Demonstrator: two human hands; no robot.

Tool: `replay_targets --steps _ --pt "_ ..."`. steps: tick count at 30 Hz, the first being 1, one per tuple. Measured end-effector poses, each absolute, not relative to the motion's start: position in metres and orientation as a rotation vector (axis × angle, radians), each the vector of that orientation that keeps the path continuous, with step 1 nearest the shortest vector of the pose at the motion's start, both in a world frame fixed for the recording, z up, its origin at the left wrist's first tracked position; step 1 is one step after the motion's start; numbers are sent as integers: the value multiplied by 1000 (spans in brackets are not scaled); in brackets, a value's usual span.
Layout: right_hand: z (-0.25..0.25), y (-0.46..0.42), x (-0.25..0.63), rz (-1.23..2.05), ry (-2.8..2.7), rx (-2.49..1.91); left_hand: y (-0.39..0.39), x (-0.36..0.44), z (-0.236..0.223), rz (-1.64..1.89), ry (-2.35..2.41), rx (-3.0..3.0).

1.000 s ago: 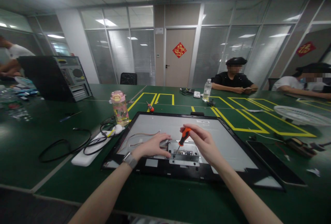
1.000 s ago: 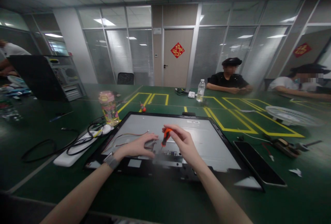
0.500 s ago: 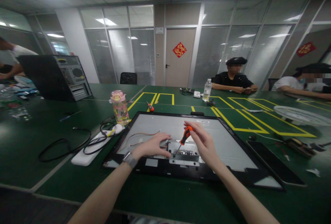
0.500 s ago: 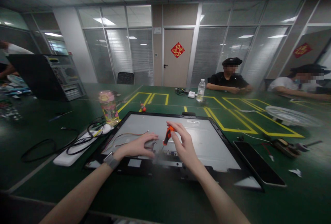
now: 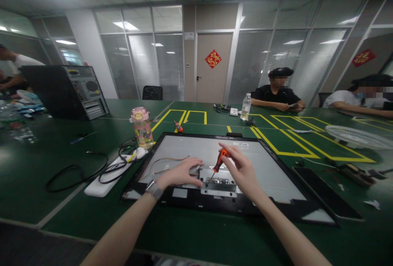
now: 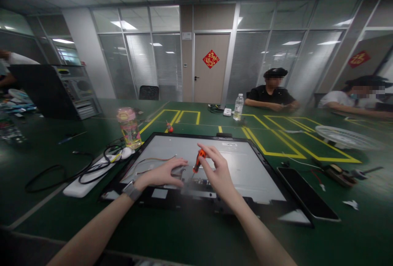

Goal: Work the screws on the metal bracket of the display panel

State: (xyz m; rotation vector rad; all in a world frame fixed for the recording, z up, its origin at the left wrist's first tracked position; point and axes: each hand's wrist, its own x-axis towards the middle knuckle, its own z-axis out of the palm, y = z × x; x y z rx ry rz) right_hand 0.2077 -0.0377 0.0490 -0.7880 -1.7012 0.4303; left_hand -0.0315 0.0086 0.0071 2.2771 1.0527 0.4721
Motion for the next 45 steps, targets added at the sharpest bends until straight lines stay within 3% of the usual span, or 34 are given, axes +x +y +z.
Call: replay_targets --steps 14,45 --pt "45 -35 208 424 -1647 -805 11 -32 5 480 1048 2271" --pt "49 -36 208 1136 -1506 -557 7 -30 12 441 1066 2284"
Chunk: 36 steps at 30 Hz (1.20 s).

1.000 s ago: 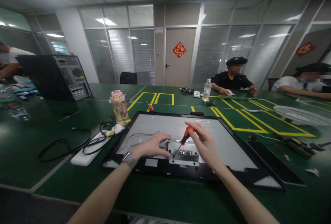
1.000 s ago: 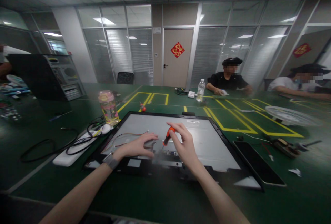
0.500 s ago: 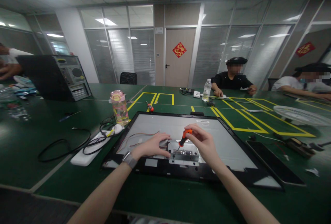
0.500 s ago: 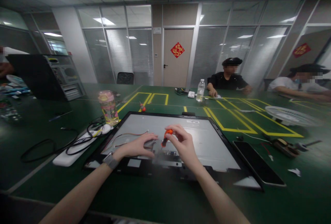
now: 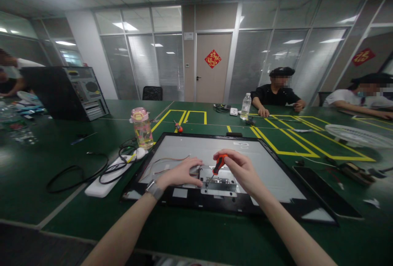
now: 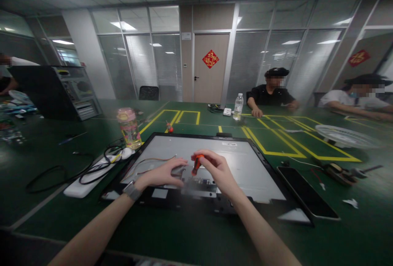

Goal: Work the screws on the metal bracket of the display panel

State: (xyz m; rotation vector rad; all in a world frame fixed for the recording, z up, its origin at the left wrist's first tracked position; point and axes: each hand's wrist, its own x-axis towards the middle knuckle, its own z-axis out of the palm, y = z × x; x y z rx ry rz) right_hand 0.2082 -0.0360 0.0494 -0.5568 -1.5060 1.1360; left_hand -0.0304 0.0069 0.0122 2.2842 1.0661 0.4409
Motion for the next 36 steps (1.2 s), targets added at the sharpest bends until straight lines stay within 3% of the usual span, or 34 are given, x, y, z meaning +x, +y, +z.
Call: replay_targets --steps 36 --pt "47 -30 212 962 -1492 -626 7 -29 13 409 1103 2271"
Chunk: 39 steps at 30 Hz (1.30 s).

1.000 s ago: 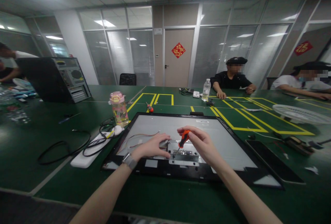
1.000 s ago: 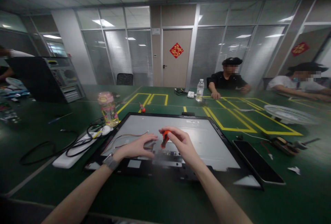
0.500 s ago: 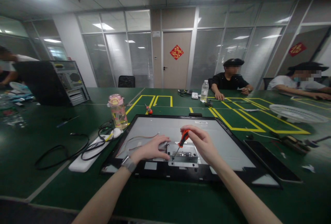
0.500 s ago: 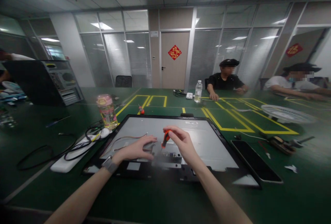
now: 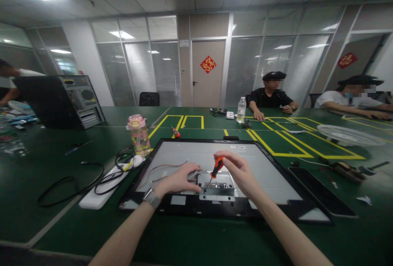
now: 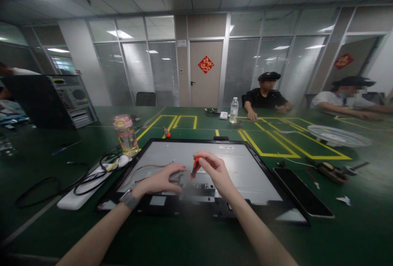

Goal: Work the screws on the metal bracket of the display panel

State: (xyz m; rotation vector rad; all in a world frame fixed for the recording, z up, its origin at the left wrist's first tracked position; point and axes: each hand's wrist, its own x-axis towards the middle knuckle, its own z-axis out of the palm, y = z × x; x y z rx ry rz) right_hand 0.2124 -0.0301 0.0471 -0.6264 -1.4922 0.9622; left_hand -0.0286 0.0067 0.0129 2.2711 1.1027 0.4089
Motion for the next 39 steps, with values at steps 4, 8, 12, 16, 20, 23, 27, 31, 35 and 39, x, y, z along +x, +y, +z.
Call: replay_targets --steps 4,8,12,16,20,23,27,31,35,39 --pt "49 -31 211 973 -1473 -604 6 -28 13 423 1096 2264" --pt "50 -29 214 995 -1459 -650 5 -29 15 398 1110 2240" --pt "46 -27 216 990 -1465 -658 5 -28 15 405 1105 2245" --pt "42 -27 212 1005 -1452 -626 6 -28 14 424 1087 2260" --pt "40 -28 208 951 -1462 -614 8 -29 11 444 1070 2280" --pt "41 -28 208 914 -1467 -595 9 -29 9 449 1057 2291" --pt "44 -28 212 935 -1465 -631 9 -30 9 452 1058 2298" --pt "48 -29 216 964 -1497 -662 9 -30 10 451 1059 2294" --pt "48 -31 212 899 -1511 -674 9 -30 9 451 1063 2288" --pt "47 -32 209 846 -1536 -649 8 -30 10 437 1077 2277"
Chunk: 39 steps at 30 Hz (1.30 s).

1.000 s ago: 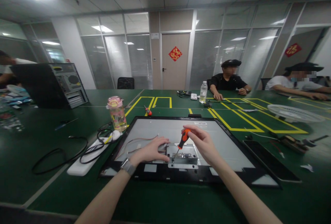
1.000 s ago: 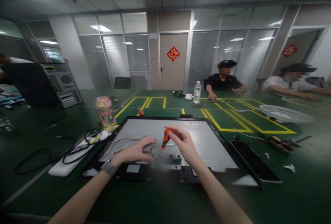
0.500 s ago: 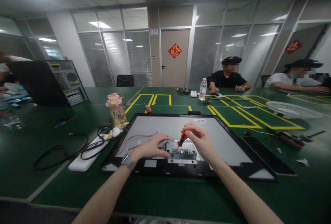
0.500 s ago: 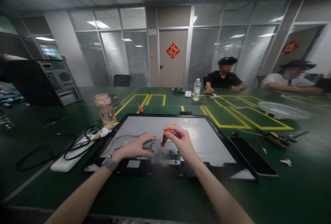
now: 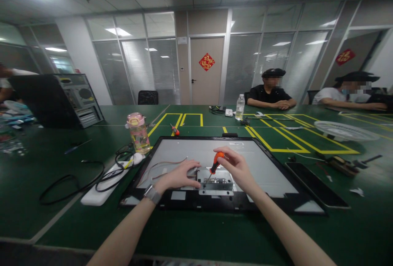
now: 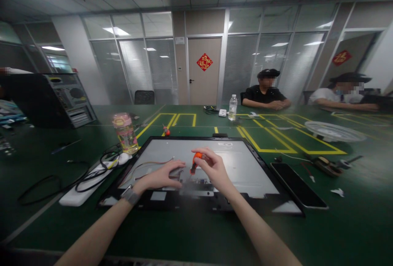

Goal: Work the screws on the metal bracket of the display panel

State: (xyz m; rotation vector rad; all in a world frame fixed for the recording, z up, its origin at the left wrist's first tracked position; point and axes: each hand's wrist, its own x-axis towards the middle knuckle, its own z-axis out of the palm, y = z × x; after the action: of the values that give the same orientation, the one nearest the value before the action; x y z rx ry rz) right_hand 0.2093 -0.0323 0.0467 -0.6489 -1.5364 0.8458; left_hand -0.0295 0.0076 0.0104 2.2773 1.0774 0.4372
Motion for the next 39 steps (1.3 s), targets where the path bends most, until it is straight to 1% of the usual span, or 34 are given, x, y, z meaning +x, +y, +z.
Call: replay_targets --steps 6,13,17,24,29,36,39 --pt "45 -31 211 890 -1542 -652 5 -28 14 409 1105 2280" --pt "45 -30 209 826 -1466 -675 8 -29 10 437 1088 2290" --pt "43 -29 210 885 -1437 -696 9 -30 8 450 1067 2295" --pt "44 -30 209 949 -1461 -610 7 -28 12 420 1100 2278" --pt "47 -32 211 1021 -1480 -646 6 -29 13 423 1090 2279" --pt "51 -33 213 943 -1543 -660 7 -29 11 427 1091 2299" --pt "52 -34 213 960 -1539 -668 7 -29 11 428 1094 2299"
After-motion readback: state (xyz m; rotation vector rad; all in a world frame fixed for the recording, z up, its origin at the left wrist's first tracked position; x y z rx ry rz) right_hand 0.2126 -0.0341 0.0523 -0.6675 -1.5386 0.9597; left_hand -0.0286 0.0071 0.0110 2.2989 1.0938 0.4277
